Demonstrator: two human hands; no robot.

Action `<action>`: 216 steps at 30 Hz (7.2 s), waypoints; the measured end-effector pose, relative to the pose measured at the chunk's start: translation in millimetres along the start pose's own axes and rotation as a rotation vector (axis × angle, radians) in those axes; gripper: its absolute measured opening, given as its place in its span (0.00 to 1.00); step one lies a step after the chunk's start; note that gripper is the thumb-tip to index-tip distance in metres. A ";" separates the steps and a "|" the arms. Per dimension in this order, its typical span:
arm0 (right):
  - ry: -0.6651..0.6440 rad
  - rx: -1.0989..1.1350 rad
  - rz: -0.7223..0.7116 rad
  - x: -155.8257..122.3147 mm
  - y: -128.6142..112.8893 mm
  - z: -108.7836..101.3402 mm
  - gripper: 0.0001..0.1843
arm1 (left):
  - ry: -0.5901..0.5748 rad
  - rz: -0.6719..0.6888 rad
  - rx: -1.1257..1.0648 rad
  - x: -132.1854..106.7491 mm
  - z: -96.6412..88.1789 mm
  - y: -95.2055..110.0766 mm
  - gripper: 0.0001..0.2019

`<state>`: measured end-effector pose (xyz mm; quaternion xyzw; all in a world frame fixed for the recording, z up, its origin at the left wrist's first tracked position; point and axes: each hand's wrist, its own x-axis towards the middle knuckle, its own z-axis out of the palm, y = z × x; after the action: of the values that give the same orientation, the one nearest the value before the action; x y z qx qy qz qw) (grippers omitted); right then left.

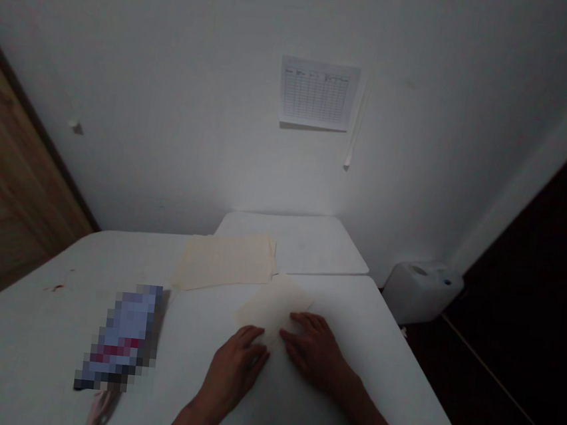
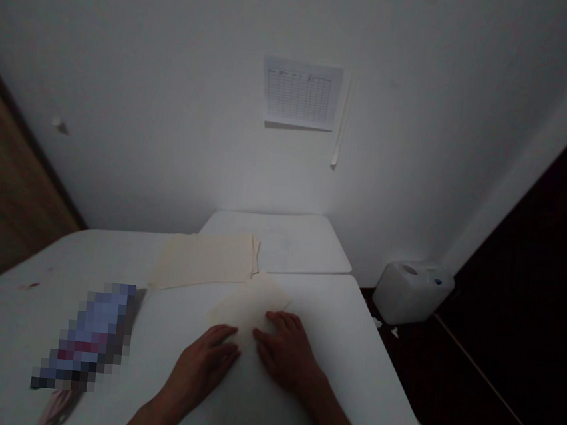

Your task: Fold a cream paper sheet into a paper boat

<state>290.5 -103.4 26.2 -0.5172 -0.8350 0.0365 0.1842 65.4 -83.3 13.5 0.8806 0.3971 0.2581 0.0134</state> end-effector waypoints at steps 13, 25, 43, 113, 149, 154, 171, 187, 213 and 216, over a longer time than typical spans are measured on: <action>0.050 -0.152 0.279 8.8 28.4 4.7 0.19 | 0.027 0.007 -0.023 -1.9 4.0 -1.5 0.10; 0.063 -0.201 0.436 18.1 44.7 12.0 0.22 | 0.017 -0.011 -0.050 -1.8 3.3 -1.0 0.09; 0.081 -0.149 0.187 10.5 34.7 6.0 0.24 | 0.030 -0.021 -0.073 -1.4 6.7 -2.2 0.08; -0.006 -0.032 0.147 25.1 45.5 18.3 0.27 | -0.137 0.097 0.111 62.0 56.9 -8.3 0.28; 0.278 0.022 0.119 29.7 44.2 19.7 0.11 | -0.212 0.062 0.113 55.6 30.5 -10.0 0.22; 0.235 0.065 0.147 28.7 31.9 22.0 0.16 | -0.158 -0.048 0.205 51.7 23.5 10.9 0.17; -0.037 -0.040 0.152 26.2 5.7 35.7 0.29 | -0.163 0.035 0.220 37.5 50.1 -11.5 0.26; -0.029 -0.136 0.288 -2.5 44.5 22.6 0.29 | -0.213 -0.054 0.163 37.4 39.5 -6.6 0.28; -0.150 0.084 0.322 50.3 52.1 -7.7 0.23 | -0.147 -0.042 0.081 36.1 30.6 -35.2 0.34; -0.154 0.072 0.359 49.1 48.7 -7.1 0.20 | -0.127 -0.065 0.093 37.9 28.5 -35.2 0.32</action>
<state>314.8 -38.7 33.8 -0.6465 -0.7393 0.1378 0.1288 75.2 -27.3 -2.4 0.8816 0.4353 0.1823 0.0062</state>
